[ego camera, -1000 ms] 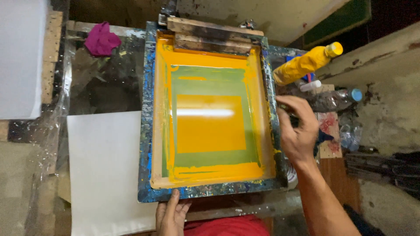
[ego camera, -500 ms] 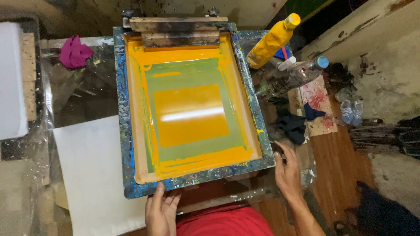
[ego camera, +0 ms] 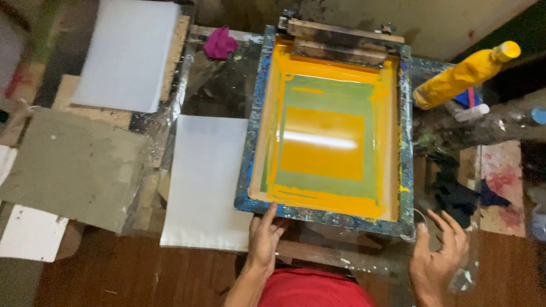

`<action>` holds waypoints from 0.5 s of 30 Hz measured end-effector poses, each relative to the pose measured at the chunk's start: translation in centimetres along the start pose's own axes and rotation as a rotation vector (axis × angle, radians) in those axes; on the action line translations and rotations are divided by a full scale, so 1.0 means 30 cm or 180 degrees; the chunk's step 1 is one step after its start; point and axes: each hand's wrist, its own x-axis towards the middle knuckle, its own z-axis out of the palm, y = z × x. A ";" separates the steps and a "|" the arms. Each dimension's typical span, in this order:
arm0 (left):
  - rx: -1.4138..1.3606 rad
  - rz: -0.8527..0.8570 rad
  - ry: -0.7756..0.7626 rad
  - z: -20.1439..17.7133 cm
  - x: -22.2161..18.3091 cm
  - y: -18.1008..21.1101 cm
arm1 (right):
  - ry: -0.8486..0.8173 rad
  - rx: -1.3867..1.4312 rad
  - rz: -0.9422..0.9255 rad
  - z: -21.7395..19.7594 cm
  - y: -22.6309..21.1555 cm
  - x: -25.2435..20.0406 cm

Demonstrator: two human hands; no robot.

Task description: Manual screen printing of yellow ink onto small sheets using a squeegee and a hinged screen frame.

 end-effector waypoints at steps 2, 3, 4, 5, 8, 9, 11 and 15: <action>0.0049 -0.0008 -0.0135 -0.018 0.017 0.000 | 0.0290 0.0355 -0.0147 0.013 -0.084 -0.041; 0.0179 -0.0111 -0.0258 -0.047 0.017 -0.005 | 0.0538 0.0636 -0.0197 0.008 -0.131 -0.085; 0.0138 -0.0085 -0.0214 -0.088 0.028 0.000 | 0.0502 0.0681 -0.0227 0.037 -0.160 -0.123; 0.0346 -0.0025 -0.0496 -0.133 0.035 -0.001 | 0.0405 0.0918 -0.0220 0.055 -0.187 -0.173; 0.0647 0.0550 -0.0508 -0.333 0.006 0.002 | -0.0733 0.1150 -0.0094 0.079 -0.322 -0.283; 0.0771 0.1090 -0.0262 -0.410 -0.008 0.013 | -0.1722 0.1125 0.0053 0.087 -0.381 -0.313; 0.0971 0.1618 0.0336 -0.587 -0.035 0.082 | -0.2266 0.1249 0.0477 0.149 -0.509 -0.368; 0.1530 0.1752 0.1506 -0.813 -0.056 0.246 | -0.2929 0.1574 0.1155 0.221 -0.699 -0.429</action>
